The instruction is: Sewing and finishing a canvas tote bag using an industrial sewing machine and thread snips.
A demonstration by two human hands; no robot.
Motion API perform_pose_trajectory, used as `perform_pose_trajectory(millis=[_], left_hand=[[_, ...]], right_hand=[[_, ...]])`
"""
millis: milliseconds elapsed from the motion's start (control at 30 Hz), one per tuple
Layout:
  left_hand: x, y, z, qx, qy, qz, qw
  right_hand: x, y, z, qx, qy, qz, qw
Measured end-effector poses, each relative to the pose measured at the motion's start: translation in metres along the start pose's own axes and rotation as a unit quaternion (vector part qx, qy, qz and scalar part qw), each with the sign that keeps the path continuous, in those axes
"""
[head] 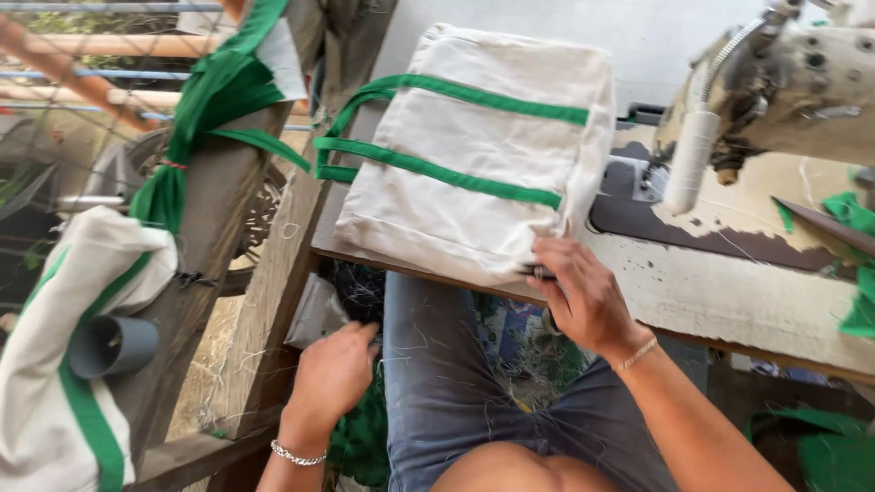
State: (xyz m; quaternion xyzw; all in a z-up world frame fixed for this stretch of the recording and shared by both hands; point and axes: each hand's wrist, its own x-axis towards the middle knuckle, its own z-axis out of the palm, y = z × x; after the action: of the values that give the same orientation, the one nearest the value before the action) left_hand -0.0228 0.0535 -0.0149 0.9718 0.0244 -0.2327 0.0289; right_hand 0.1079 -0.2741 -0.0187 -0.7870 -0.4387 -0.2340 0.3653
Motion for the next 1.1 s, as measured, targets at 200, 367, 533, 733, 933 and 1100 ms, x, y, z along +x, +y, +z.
perform_pose_trajectory(millis=[200, 367, 533, 733, 933, 1100], left_hand=[[0.036, 0.020, -0.052, -0.237, 0.451, 0.038, 0.860], [0.151, -0.031, -0.047, -0.198, 0.400, -0.036, 0.894], [0.218, -0.061, -0.052, -0.260, 0.471, 0.140, 0.831], [0.280, -0.094, -0.088, -0.347, 0.494, 0.163, 0.780], [0.277, -0.106, -0.113, -0.321, 0.519, 0.052, 0.790], [0.187, -0.036, -0.117, -0.126, 0.451, 0.047, 0.882]], right_hand=[[0.005, -0.047, 0.026, 0.042, 0.011, -0.032, 0.999], [0.011, -0.032, 0.015, -0.056, -0.013, -0.075, 0.996], [0.002, 0.030, 0.000, -0.209, -0.044, -0.023, 0.977], [-0.010, -0.045, 0.005, -0.169, -0.143, 0.033, 0.975], [-0.022, -0.038, -0.040, -0.064, -0.031, 0.046, 0.996], [-0.007, -0.004, -0.067, -0.149, -0.002, 0.038, 0.988]])
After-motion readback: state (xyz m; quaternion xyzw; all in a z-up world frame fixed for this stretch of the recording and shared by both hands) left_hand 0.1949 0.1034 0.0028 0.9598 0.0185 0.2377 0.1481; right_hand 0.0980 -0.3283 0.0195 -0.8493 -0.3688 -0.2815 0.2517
